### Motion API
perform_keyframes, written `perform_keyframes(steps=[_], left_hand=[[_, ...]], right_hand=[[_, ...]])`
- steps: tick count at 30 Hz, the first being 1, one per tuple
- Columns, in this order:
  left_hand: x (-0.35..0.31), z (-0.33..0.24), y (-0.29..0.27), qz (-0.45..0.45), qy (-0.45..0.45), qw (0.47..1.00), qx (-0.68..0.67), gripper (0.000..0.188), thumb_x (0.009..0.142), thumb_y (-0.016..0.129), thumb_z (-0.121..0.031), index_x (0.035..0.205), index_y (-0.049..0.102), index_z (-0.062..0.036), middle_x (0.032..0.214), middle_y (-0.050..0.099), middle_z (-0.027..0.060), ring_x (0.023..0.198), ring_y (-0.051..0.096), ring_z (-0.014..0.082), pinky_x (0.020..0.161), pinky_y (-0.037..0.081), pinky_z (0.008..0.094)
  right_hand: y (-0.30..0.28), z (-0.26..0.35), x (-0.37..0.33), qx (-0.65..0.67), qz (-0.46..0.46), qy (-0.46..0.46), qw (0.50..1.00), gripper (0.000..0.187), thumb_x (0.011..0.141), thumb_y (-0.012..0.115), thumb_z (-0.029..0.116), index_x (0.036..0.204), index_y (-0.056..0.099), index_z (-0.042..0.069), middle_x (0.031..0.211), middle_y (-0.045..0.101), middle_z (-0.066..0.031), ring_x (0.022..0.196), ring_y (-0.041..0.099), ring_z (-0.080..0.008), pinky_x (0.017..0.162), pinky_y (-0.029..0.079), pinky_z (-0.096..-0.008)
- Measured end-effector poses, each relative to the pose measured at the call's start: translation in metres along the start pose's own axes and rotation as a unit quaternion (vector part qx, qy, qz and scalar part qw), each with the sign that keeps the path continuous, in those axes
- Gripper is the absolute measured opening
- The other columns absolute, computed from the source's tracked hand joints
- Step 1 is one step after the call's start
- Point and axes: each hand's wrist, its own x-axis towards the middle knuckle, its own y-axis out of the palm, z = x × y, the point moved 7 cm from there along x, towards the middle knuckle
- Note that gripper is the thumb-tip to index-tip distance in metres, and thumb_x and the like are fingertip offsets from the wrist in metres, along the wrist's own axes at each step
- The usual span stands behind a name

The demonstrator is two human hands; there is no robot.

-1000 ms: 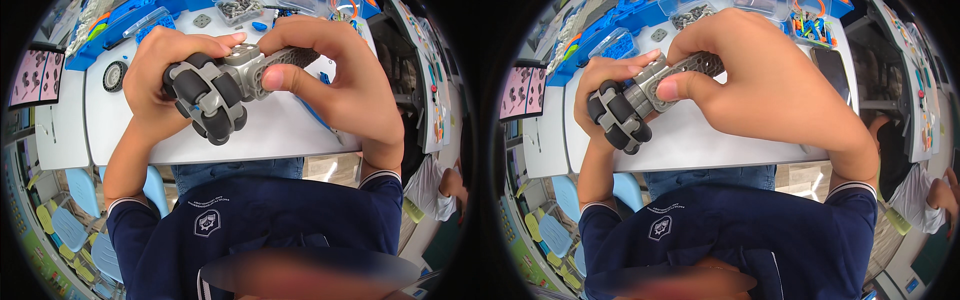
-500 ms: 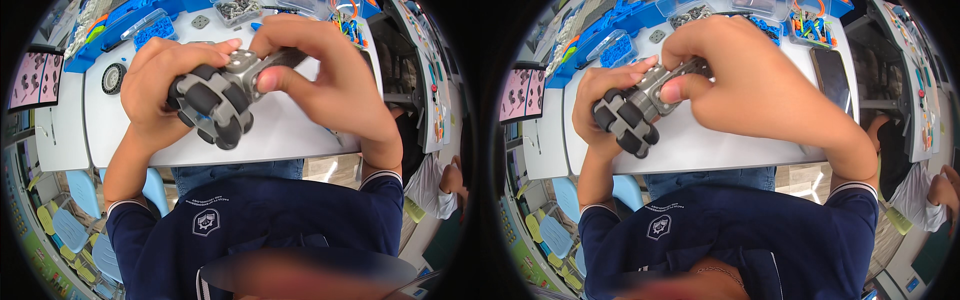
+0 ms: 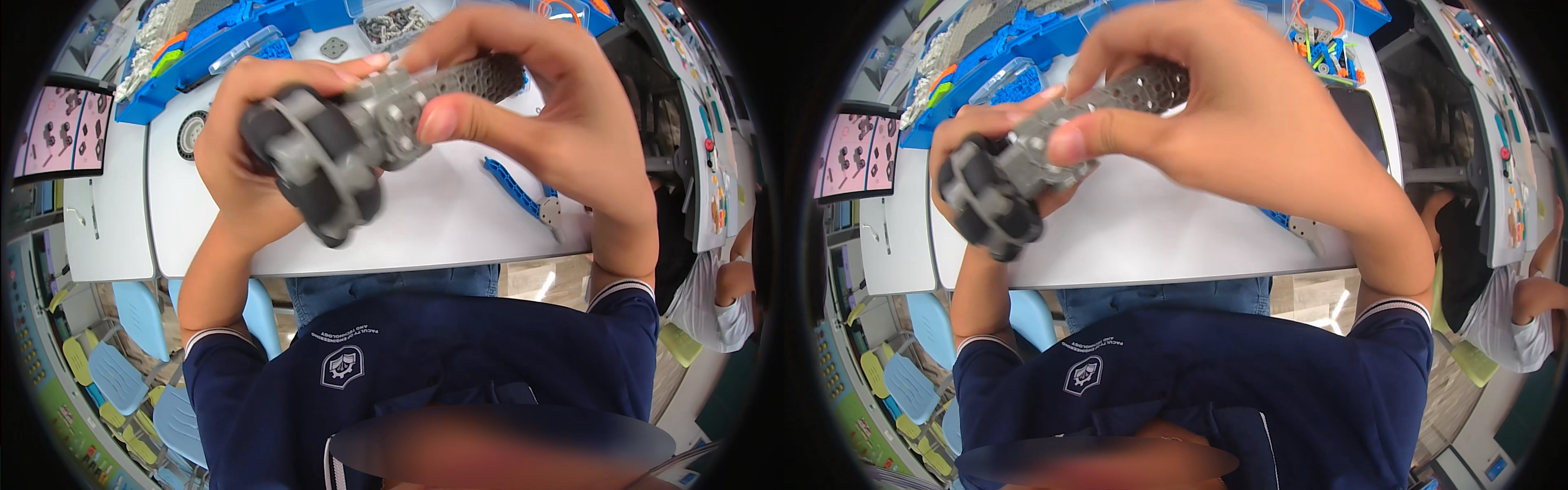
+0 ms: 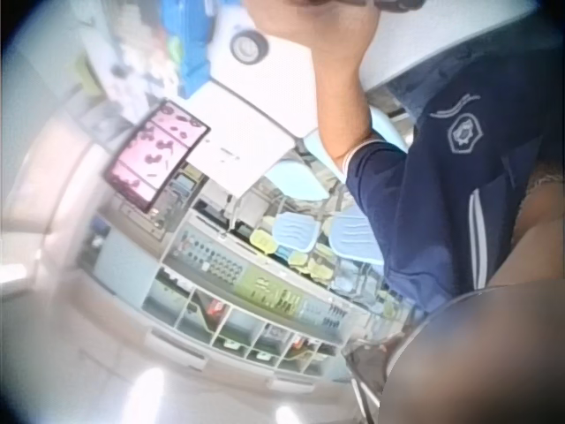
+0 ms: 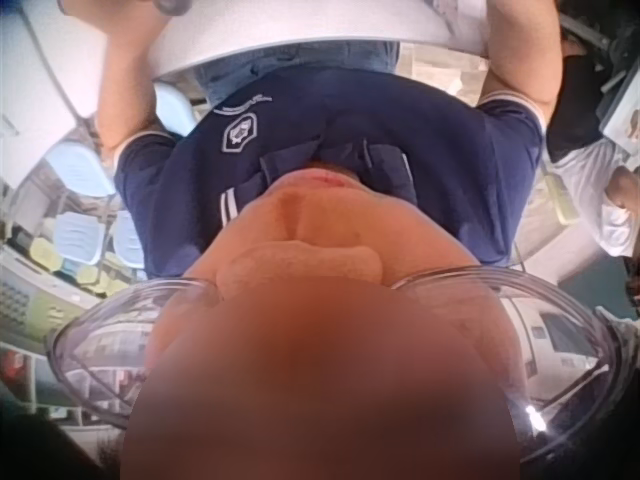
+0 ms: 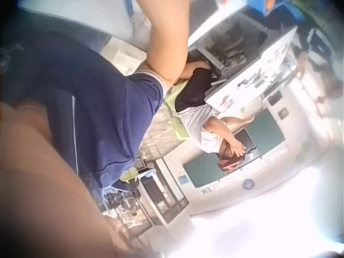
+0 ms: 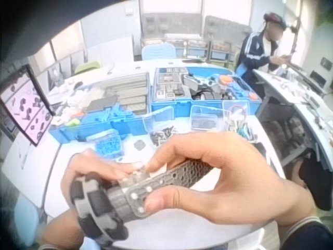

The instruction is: The person assembles a small wheeled robot using grey and white plastic building blocks. They attach a long beam to the chassis, then connect white corner pieces to other beams to form a rectangular frame.

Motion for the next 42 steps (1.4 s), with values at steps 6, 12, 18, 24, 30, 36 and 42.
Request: perform_keyframes(steps=[6, 12, 18, 24, 30, 36, 42], left_hand=[[-0.01, 0.031, -0.005, -0.129, -0.304, 0.914, -0.238, 0.047, 0.077, 0.089, -0.021, 0.111, 0.065, 0.0007, 0.103, 0.071, 0.0078, 0.094, 0.068, 0.0153, 0.085, 0.057, 0.0317], [-0.028, 0.06, 0.024, -0.098, -0.46, 0.818, -0.332, 0.043, 0.099, 0.067, -0.03, 0.128, 0.06, 0.0004, 0.119, 0.07, 0.0141, 0.104, 0.071, 0.0261, 0.092, 0.06, 0.0417], [-0.04, 0.073, 0.028, -0.169, -0.474, 0.769, -0.395, 0.053, 0.099, 0.065, -0.044, 0.131, 0.057, -0.0025, 0.12, 0.066, 0.0133, 0.113, 0.067, 0.0251, 0.095, 0.058, 0.0415], [-0.037, 0.067, 0.027, -0.216, -0.454, 0.769, -0.394, 0.058, 0.099, 0.063, -0.051, 0.133, 0.055, -0.0046, 0.124, 0.065, 0.0136, 0.12, 0.061, 0.0238, 0.108, 0.047, 0.042], [-0.045, 0.038, 0.036, -0.182, -0.415, 0.787, -0.42, 0.042, 0.098, 0.07, -0.026, 0.13, 0.055, -0.0034, 0.124, 0.065, 0.0085, 0.116, 0.061, 0.0211, 0.107, 0.047, 0.0425], [-0.085, 0.024, 0.01, -0.127, -0.465, 0.822, -0.303, 0.059, 0.087, 0.081, -0.02, 0.134, 0.052, 0.003, 0.119, 0.065, 0.0093, 0.112, 0.062, 0.0195, 0.098, 0.047, 0.0348], [-0.107, -0.008, 0.0, 0.014, -0.409, 0.909, 0.077, 0.06, 0.074, 0.091, -0.029, 0.118, 0.066, 0.0029, 0.107, 0.067, 0.0134, 0.106, 0.057, 0.0247, 0.093, 0.048, 0.0362]], right_hand=[[-0.031, 0.022, 0.004, -0.198, -0.155, -0.087, 0.964, 0.052, 0.093, 0.076, 0.031, 0.131, 0.059, -0.001, 0.096, 0.061, -0.004, 0.086, 0.056, -0.0103, 0.076, 0.045, -0.0247], [-0.028, -0.022, -0.005, -0.066, -0.222, 0.028, 0.972, 0.04, 0.096, 0.073, 0.021, 0.126, 0.058, -0.001, 0.097, 0.06, -0.0039, 0.083, 0.056, -0.0092, 0.072, 0.046, -0.0246], [0.0, -0.042, -0.006, -0.129, -0.07, 0.075, 0.986, 0.05, 0.093, 0.078, 0.031, 0.127, 0.058, 0.001, 0.1, 0.064, -0.0036, 0.081, 0.062, -0.0088, 0.068, 0.046, -0.0219], [0.042, -0.057, -0.017, 0.167, 0.031, 0.158, 0.973, 0.086, 0.079, 0.085, 0.054, 0.133, 0.053, -0.004, 0.101, 0.068, -0.017, 0.084, 0.07, -0.0229, 0.066, 0.055, -0.0311], [0.027, -0.06, -0.014, 0.155, 0.118, 0.133, 0.972, 0.066, 0.084, 0.083, 0.026, 0.136, 0.054, -0.001, 0.118, 0.068, -0.0144, 0.103, 0.066, -0.0179, 0.087, 0.051, -0.0289], [0.008, -0.075, -0.017, 0.22, 0.202, 0.219, 0.929, 0.063, 0.084, 0.081, 0.022, 0.137, 0.057, -0.002, 0.123, 0.068, -0.0116, 0.111, 0.062, -0.0178, 0.097, 0.046, -0.0285], [0.029, -0.087, -0.023, 0.21, 0.29, 0.251, 0.899, 0.062, 0.086, 0.079, 0.018, 0.14, 0.057, -0.002, 0.117, 0.071, -0.0094, 0.103, 0.063, -0.0137, 0.091, 0.05, -0.0281]])
